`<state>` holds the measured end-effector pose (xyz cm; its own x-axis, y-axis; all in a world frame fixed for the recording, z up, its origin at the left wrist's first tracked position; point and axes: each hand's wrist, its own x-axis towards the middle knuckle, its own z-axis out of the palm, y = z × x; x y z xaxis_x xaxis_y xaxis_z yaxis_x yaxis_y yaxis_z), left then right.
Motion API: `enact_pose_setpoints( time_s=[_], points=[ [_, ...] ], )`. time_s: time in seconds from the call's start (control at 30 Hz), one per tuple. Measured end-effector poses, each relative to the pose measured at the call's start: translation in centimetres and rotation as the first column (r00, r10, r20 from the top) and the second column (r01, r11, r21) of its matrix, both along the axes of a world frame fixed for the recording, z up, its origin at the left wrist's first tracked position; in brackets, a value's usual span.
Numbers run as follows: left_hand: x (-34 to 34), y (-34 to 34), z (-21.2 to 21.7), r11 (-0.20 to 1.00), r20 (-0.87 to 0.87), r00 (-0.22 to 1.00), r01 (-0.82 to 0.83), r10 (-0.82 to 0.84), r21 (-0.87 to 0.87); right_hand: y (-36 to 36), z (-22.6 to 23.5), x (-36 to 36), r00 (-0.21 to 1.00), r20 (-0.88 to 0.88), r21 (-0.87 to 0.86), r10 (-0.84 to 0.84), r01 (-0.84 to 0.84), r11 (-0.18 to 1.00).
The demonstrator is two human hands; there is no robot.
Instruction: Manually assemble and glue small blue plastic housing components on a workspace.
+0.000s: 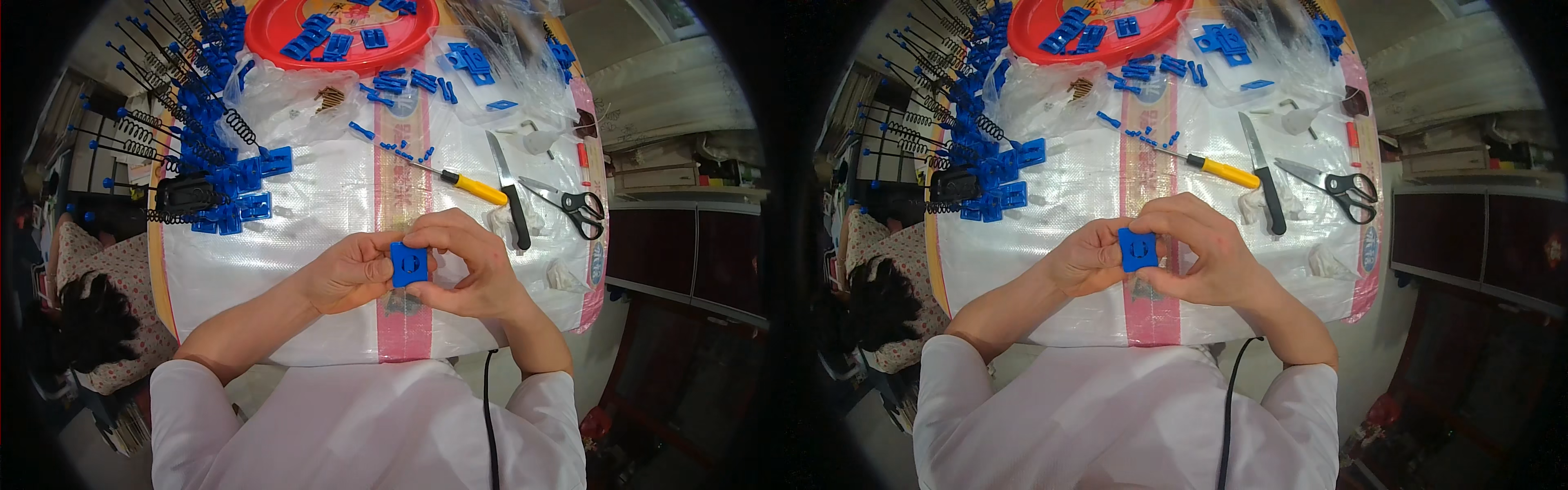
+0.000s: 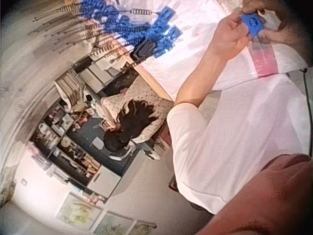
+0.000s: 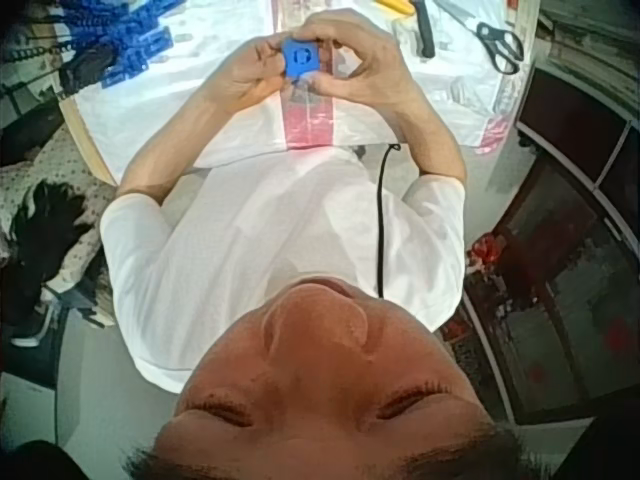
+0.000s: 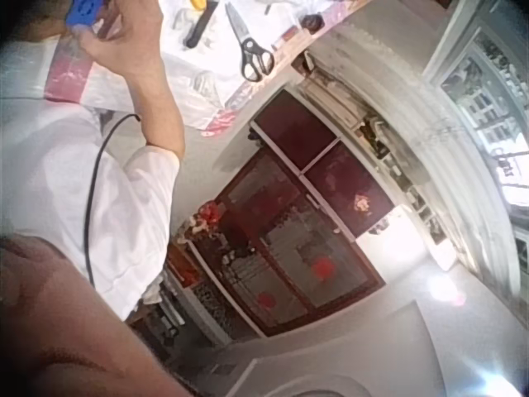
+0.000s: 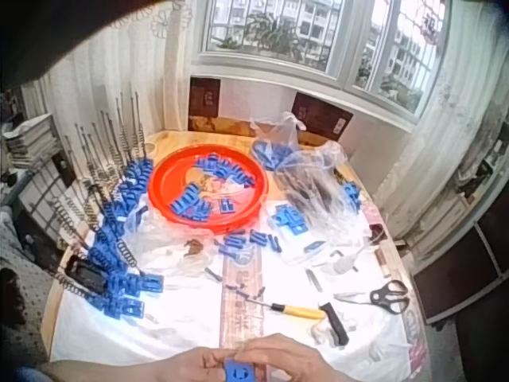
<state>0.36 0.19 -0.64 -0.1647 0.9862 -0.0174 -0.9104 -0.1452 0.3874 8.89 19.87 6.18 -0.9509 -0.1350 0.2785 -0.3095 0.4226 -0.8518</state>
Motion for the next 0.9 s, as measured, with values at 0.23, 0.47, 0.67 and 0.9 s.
enact_pose_setpoints(
  time_s=[0.23,0.47,0.67,0.9],
  points=[
    [0.02,-0.02,-0.06,1.0,-0.001,1.0,0.0,0.0,0.022,-0.21,0.29,-0.03,0.999,-0.037,0.044,-0.009,0.011,0.999],
    [0.01,-0.03,-0.25,1.0,0.002,1.0,0.012,-0.012,0.01,-0.21,0.32,-0.02,0.999,-0.047,0.057,-0.014,0.016,0.998],
    [0.12,0.0,-0.18,1.0,0.012,1.0,0.008,-0.008,-0.003,-0.24,0.36,-0.03,1.0,-0.024,0.037,-0.018,0.019,0.999],
    [0.17,0.02,-0.71,1.0,0.019,1.0,0.018,-0.018,0.009,-0.2,0.29,-0.01,1.0,-0.013,0.003,-0.011,0.011,1.0]
  ],
)
